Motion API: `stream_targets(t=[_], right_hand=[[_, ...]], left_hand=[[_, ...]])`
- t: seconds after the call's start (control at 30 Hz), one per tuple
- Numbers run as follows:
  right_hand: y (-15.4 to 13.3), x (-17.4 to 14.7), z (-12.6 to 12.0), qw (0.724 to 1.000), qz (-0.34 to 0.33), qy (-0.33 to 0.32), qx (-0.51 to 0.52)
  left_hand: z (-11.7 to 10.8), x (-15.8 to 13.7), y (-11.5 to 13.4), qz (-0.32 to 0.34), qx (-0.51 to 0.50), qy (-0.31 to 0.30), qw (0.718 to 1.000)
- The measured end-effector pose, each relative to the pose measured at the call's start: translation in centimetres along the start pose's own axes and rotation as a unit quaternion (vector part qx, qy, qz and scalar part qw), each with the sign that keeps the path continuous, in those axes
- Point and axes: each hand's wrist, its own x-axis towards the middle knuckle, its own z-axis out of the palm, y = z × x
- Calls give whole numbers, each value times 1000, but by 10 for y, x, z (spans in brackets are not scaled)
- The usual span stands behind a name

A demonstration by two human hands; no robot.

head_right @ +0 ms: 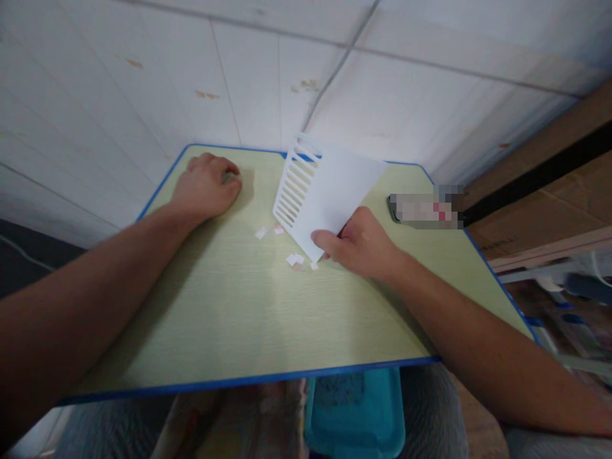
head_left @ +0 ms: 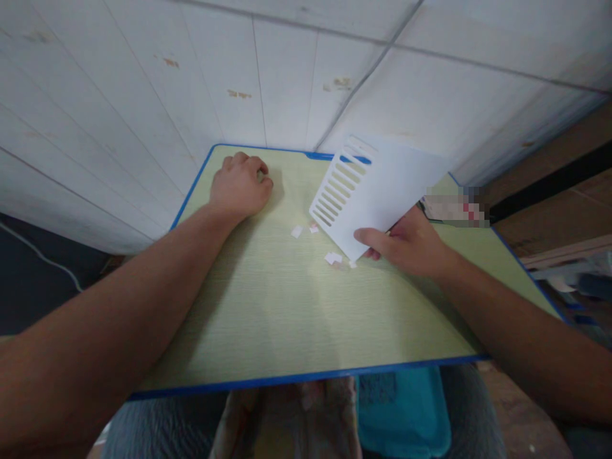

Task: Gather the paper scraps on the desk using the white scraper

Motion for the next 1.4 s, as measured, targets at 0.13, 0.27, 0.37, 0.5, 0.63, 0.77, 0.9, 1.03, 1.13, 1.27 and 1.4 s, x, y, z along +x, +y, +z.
stream_targets(t=[0.13, 0.27, 0.37, 0.5, 0.63, 0.77, 0.9, 1.03, 1.13, 1.27, 1.4], right_hand=[[-16, -9, 8, 997, -13, -58, 48], [-24, -18, 15, 992, -13, -101, 68], [-20, -17, 11, 998, -22, -44, 45], [-9, -12, 6, 999, -43, 18, 8], [-2, -7, 10, 999, -49, 19, -5], [1, -4, 4, 997, -53, 31, -41], [-1, -4, -5, 996, -53, 18, -70], [-13, -12, -5, 996, -26, -82, 2], [-19, -16, -1, 991, -5, -117, 61], [-16, -13, 2, 998, -25, -23, 47], [-9, -8, 7, 999, -34, 13, 24]], left_hand=[[0, 0, 1, -4, 1, 0, 1000], [0, -2, 4, -8, -1, 4, 1000], [-3, -4, 8, -15, -2, 1, 1000], [-8, -5, 11, -16, 16, -17, 1000], [-9, -5, 11, -21, 8, -22, 1000], [-11, -7, 15, -22, 18, -27, 999], [-12, -8, 16, -15, 38, -31, 999], [-7, -5, 11, -15, 13, -18, 1000], [-5, -4, 6, -11, -3, -10, 1000], [-5, -3, 5, -13, -20, -8, 1000], [-5, -4, 7, -16, -19, -9, 1000]])
